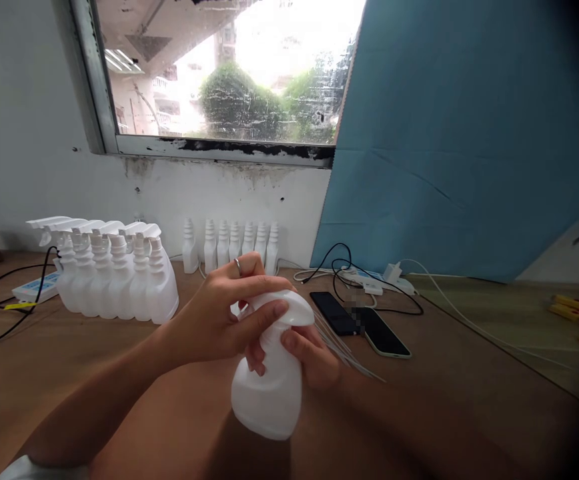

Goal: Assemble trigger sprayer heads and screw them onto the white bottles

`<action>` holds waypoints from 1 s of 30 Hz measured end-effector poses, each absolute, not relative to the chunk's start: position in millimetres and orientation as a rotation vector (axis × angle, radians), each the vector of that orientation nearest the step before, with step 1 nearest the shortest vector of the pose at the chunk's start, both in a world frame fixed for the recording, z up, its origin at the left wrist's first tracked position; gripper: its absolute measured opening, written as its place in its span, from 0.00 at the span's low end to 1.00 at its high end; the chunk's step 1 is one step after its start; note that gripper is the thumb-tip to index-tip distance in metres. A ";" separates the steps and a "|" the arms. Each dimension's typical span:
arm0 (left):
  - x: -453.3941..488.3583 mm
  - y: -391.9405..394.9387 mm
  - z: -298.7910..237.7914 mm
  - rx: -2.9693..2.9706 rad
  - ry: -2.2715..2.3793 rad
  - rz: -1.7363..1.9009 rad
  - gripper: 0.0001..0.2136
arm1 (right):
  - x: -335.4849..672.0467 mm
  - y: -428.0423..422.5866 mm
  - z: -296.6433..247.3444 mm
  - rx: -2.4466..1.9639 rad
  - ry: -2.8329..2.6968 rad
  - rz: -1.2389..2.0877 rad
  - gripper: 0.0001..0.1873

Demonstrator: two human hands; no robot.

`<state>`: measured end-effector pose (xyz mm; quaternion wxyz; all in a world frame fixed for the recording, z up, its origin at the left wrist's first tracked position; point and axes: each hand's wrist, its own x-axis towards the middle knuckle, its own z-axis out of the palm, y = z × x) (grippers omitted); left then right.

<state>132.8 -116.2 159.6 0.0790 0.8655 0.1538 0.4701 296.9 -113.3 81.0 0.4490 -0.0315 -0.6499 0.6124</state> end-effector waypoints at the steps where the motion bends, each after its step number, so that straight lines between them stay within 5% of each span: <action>1: 132.8 -116.0 159.5 2.583 0.458 1.400 0.11 | 296.7 -114.0 80.4 -0.088 -1.615 1.504 0.19; 30: 134.5 -116.3 158.2 2.563 0.474 1.399 0.11 | 297.6 -114.6 90.5 -0.191 -1.716 1.447 0.17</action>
